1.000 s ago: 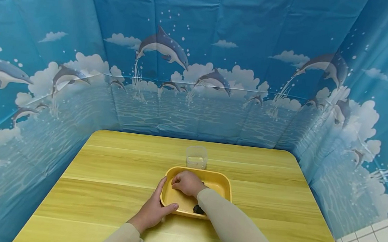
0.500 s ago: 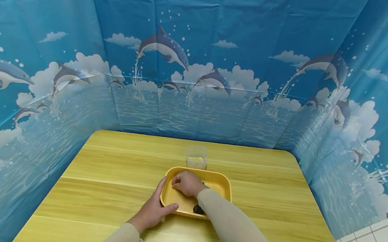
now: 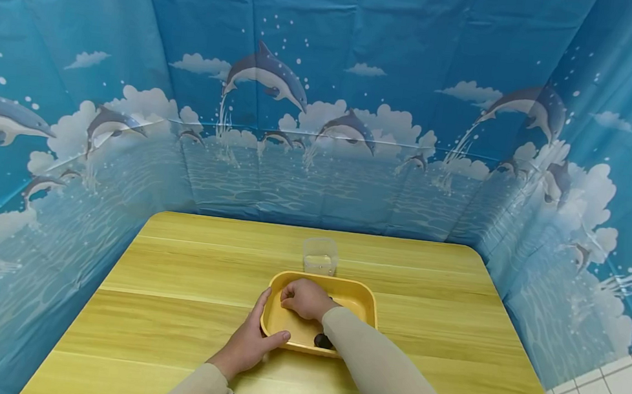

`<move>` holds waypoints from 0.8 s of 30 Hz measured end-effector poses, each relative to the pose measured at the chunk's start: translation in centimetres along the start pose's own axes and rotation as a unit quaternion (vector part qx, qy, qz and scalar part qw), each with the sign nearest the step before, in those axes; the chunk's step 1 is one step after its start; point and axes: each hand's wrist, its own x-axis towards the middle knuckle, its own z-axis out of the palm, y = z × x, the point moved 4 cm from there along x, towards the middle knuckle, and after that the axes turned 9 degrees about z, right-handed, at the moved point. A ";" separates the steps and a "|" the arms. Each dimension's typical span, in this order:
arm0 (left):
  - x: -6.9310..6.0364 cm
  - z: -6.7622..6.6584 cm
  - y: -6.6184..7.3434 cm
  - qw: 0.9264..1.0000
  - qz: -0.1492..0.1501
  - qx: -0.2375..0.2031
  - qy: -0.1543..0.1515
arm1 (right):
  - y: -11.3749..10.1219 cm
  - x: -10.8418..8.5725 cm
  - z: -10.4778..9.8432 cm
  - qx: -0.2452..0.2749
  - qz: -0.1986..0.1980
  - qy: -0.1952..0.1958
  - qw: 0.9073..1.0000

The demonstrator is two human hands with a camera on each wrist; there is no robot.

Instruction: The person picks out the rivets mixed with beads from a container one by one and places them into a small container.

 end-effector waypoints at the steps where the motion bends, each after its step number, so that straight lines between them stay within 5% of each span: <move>1: 0.0 0.0 0.0 1.000 0.000 0.002 0.000 | 0.0 0.0 0.0 0.001 0.000 0.000 1.000; 24: 0.3 -0.5 -0.2 1.000 0.003 -0.011 -0.007 | -0.1 0.2 -0.2 0.016 0.010 0.009 1.000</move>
